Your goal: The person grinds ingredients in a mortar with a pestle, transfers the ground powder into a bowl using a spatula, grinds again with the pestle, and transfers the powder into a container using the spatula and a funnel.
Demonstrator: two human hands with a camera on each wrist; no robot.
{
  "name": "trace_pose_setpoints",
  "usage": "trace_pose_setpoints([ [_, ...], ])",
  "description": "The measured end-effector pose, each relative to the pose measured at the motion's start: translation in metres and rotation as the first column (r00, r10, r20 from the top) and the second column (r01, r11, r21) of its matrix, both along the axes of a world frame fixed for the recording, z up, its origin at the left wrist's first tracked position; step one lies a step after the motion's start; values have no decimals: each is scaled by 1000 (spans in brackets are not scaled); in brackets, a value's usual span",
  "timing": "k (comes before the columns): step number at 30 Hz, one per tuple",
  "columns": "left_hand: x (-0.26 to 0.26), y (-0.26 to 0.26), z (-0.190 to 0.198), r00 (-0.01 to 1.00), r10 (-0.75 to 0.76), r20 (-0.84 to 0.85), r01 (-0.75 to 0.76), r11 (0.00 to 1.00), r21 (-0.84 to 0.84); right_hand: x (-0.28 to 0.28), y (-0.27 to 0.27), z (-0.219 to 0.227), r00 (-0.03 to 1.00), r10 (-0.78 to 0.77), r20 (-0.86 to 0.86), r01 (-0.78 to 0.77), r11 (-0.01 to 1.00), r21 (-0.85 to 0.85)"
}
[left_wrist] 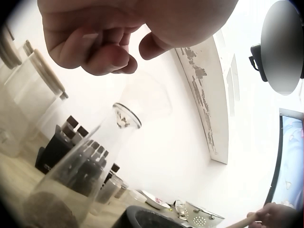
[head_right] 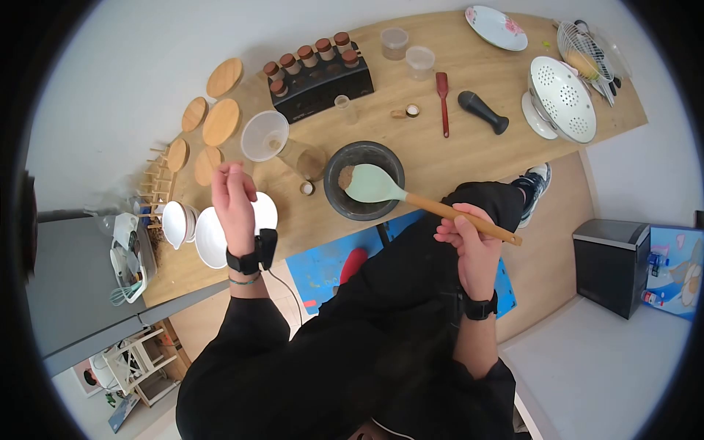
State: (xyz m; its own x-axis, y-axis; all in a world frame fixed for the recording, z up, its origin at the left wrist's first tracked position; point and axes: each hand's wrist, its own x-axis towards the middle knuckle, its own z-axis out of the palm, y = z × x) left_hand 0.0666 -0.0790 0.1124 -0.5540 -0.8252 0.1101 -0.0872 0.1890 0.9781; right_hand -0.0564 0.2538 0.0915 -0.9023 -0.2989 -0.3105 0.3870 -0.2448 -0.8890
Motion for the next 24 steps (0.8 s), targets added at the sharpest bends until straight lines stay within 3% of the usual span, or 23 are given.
trace_pose_setpoints([
  [3,-6,-12,18,998,56,7,-56,998,-18,-2,4,-6,1000,-4,-5,4,999,-40],
  [17,-29,-22,36,988,-63,143,70,996,-45,-3,37,28,995,-76,-66,67,989,-135],
  [24,-35,-27,37,980,-91,177,94,996,-10,-3,0,67,979,-71,-191,16,961,-277],
])
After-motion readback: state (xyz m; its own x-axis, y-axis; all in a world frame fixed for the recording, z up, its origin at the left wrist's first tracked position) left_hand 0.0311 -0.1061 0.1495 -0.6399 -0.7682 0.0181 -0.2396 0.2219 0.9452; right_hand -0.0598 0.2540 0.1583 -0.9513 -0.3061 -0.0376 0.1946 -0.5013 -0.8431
